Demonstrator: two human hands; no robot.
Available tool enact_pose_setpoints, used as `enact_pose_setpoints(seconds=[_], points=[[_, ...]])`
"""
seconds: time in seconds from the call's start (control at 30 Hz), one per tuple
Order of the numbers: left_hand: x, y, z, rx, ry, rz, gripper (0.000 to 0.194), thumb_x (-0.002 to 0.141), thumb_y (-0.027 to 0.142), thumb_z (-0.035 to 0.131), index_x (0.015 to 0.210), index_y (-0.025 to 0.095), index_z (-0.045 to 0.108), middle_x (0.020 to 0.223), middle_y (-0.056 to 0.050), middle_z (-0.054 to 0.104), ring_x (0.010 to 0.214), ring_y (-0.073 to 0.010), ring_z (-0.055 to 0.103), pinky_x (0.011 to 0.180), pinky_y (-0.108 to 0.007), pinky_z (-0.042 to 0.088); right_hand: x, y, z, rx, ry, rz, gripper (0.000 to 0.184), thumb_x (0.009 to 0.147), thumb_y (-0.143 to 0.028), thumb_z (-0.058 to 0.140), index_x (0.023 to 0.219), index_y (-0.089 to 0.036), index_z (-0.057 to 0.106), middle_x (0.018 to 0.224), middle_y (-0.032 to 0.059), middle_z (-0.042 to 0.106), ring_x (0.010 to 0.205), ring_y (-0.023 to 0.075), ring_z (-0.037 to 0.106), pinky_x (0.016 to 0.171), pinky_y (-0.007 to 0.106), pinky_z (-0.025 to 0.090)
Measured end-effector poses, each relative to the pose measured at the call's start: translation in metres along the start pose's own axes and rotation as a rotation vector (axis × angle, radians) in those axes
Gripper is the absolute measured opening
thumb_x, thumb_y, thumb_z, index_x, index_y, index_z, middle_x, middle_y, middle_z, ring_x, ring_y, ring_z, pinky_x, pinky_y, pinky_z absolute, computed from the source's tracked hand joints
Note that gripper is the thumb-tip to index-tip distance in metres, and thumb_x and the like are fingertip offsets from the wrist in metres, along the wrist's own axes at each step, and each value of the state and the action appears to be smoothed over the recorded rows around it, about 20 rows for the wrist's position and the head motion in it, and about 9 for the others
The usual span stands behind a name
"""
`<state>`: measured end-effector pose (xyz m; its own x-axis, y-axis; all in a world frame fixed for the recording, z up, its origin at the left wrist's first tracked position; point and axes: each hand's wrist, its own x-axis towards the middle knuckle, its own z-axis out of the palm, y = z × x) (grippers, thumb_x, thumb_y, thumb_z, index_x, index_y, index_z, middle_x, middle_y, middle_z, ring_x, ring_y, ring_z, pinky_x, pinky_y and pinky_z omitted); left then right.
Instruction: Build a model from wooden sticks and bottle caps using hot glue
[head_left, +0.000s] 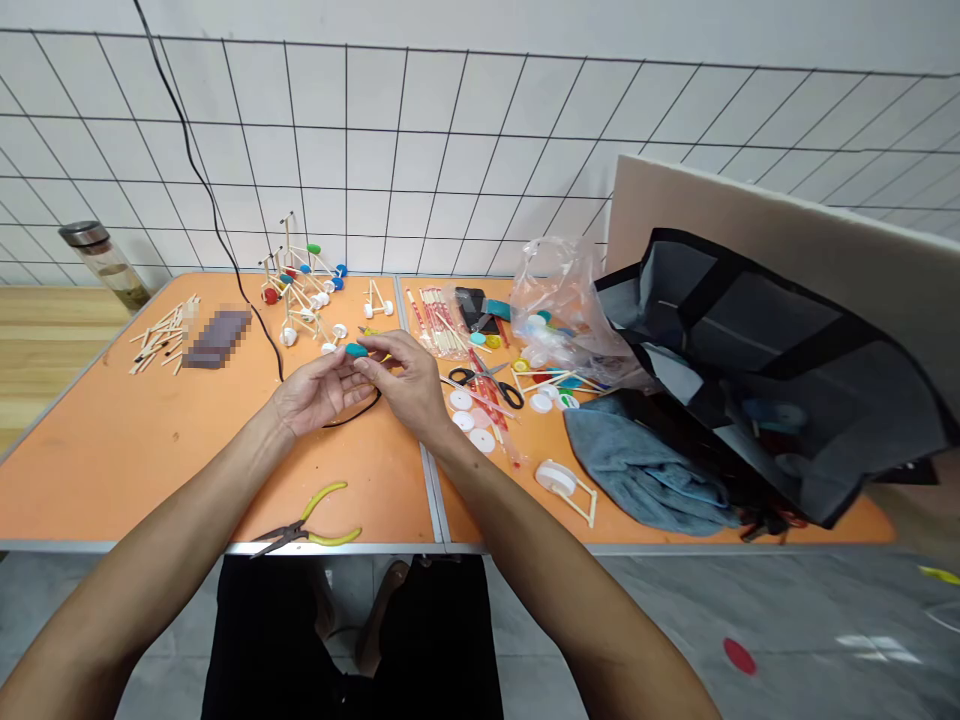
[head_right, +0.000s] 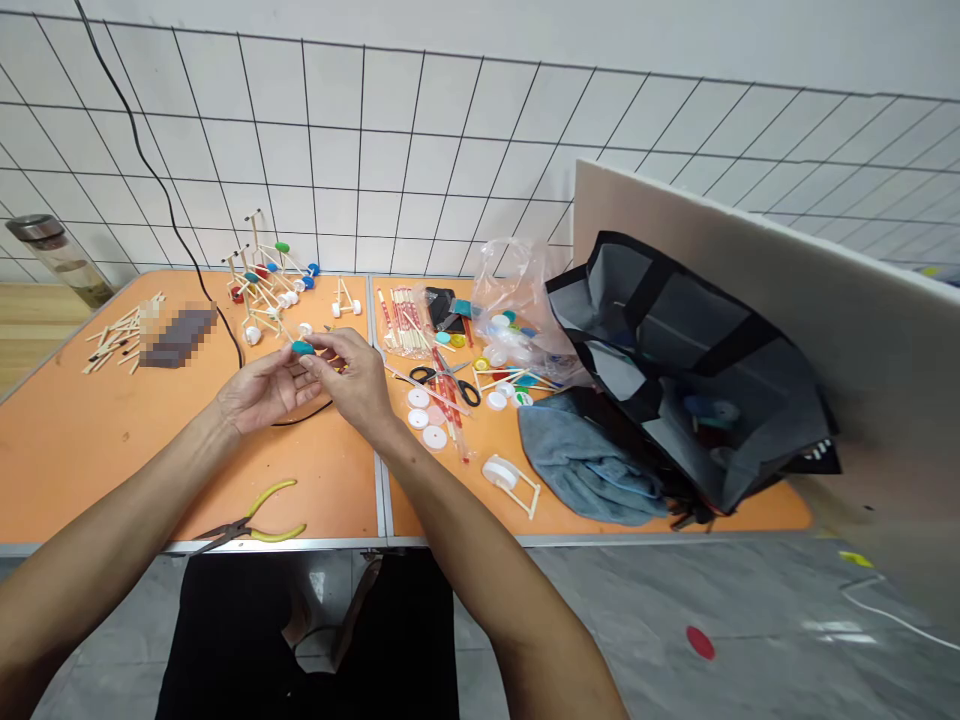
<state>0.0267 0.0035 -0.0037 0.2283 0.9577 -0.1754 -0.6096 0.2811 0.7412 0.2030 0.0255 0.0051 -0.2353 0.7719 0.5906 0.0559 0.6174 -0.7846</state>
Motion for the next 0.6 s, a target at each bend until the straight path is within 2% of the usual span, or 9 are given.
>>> enact_pose_setpoints(seconds=[0.13,0.3,0.43,0.53,0.6], points=[[-0.0010,0.0002,0.0029,0.002,0.011,-0.019,0.009,0.094,0.027,0.082,0.096,0.018,0.082,0.090,-0.008,0.081,0.086,-0.0186,0.076,0.090,-0.033,0.066,-0.0008,0.0011,0.0003,-0.044,-0.008,0.009,0.008,0.095,-0.032,0.082,0.101,-0.028,0.086,0.107,0.0047,0.079,0.094,0.0207,0.072,0.087,0.036,0.061],[-0.0021,0.0011,0.0062,0.022,0.024,-0.010,0.010,0.093,0.027,0.083,0.097,0.018,0.082,0.095,-0.008,0.083,0.086,-0.0179,0.077,0.087,-0.032,0.066,-0.0010,0.0017,0.0003,-0.049,-0.010,0.007,0.010,0.094,-0.032,0.082,0.102,-0.028,0.085,0.107,0.0046,0.080,0.094,0.0212,0.072,0.088,0.037,0.062],[-0.0027,0.0041,0.0076,0.111,0.053,-0.009,0.020,0.091,0.036,0.088,0.093,0.017,0.081,0.084,-0.006,0.080,0.076,-0.0170,0.076,0.078,-0.030,0.066,-0.0014,0.0018,-0.0003,-0.081,-0.010,-0.014,0.006,0.095,-0.030,0.080,0.099,-0.029,0.085,0.104,0.0040,0.079,0.093,0.0218,0.071,0.089,0.039,0.062],[-0.0032,0.0067,0.0070,0.205,0.085,0.034,0.033,0.083,0.046,0.095,0.088,0.017,0.080,0.081,-0.006,0.080,0.072,-0.0169,0.075,0.072,-0.029,0.064,-0.0020,0.0031,-0.0003,-0.137,-0.031,-0.030,0.007,0.096,-0.030,0.080,0.101,-0.030,0.085,0.105,0.0041,0.080,0.094,0.0226,0.072,0.092,0.040,0.062],[-0.0036,0.0078,0.0064,0.249,0.099,0.061,0.039,0.073,0.047,0.101,0.085,0.017,0.080,0.081,-0.007,0.081,0.071,-0.0166,0.075,0.071,-0.028,0.064,-0.0021,0.0047,0.0001,-0.166,-0.049,-0.045,0.008,0.097,-0.031,0.080,0.102,-0.029,0.086,0.104,0.0046,0.080,0.095,0.0232,0.072,0.094,0.040,0.062]])
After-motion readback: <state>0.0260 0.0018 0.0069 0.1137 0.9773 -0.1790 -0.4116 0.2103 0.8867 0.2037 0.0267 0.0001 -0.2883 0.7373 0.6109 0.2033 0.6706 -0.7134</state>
